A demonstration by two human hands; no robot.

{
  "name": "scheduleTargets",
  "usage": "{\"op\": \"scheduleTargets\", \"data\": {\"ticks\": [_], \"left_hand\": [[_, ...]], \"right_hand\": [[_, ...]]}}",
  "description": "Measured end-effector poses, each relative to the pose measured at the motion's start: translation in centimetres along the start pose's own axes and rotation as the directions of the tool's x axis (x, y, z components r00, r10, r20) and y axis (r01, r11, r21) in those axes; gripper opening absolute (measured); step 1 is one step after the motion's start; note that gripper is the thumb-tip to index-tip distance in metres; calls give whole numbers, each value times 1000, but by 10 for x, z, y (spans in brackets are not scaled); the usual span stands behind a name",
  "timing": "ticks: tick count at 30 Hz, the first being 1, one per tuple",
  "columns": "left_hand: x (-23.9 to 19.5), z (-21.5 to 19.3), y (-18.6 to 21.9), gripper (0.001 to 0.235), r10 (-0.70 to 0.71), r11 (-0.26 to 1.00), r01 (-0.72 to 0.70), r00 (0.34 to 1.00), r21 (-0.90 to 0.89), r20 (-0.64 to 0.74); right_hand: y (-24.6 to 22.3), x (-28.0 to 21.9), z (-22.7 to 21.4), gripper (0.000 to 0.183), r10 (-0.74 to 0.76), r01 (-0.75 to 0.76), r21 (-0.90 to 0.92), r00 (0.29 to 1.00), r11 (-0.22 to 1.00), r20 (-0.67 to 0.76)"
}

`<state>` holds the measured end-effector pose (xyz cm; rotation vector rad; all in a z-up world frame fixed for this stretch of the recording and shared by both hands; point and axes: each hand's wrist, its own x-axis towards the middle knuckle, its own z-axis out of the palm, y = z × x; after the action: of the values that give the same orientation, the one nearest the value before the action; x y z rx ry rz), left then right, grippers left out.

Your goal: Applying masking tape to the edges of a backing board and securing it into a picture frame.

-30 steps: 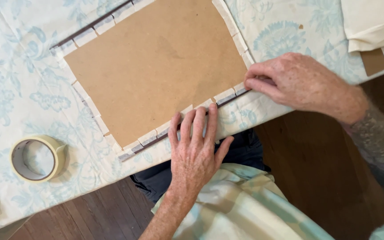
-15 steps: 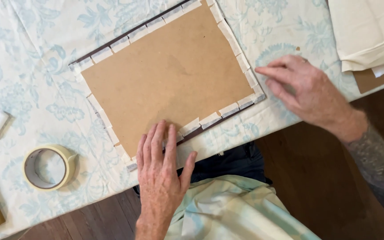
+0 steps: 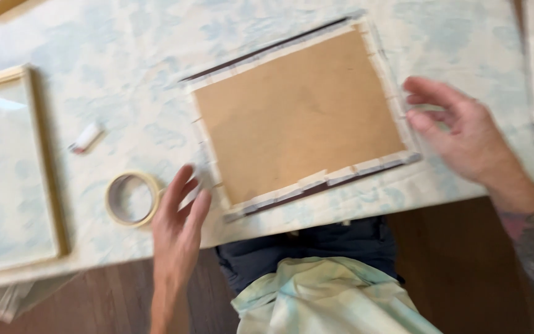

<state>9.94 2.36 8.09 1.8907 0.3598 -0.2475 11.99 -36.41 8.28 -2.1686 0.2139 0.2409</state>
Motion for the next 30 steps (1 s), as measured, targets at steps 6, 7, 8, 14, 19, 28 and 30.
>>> {"op": "scheduleTargets", "data": {"ticks": [6, 7, 8, 14, 19, 28, 30], "left_hand": [[13, -3, 4, 97, -98, 964, 127, 987, -236, 131], [14, -3, 6, 97, -97, 962, 123, 988, -242, 117], [15, -3, 9, 98, -118, 948, 151, 984, -280, 131], [32, 3, 12, 97, -249, 873, 283, 959, -398, 135], [59, -10, 3, 81, -336, 798, 383, 924, -466, 183], [49, -15, 57, 67, -79, 959, 89, 996, -271, 49], [54, -7, 55, 48, 189, 905, -230, 971, -359, -145]], "right_hand": [[14, 29, 6, 39, -17, 38, 272, 997, 962, -79], [22, 32, 6, 39, -30, 48, 270, 997, 962, -71], [30, 35, 6, 37, -30, 49, 292, 997, 955, -71], [39, 42, 1, 32, 54, -22, 416, 997, 909, -64], [51, 56, -10, 39, 48, -39, 503, 999, 863, -5], [7, 49, -13, 46, 25, 125, 626, 974, 770, -225], [-39, 30, -12, 44, 79, 285, 699, 895, 656, -439]]}}
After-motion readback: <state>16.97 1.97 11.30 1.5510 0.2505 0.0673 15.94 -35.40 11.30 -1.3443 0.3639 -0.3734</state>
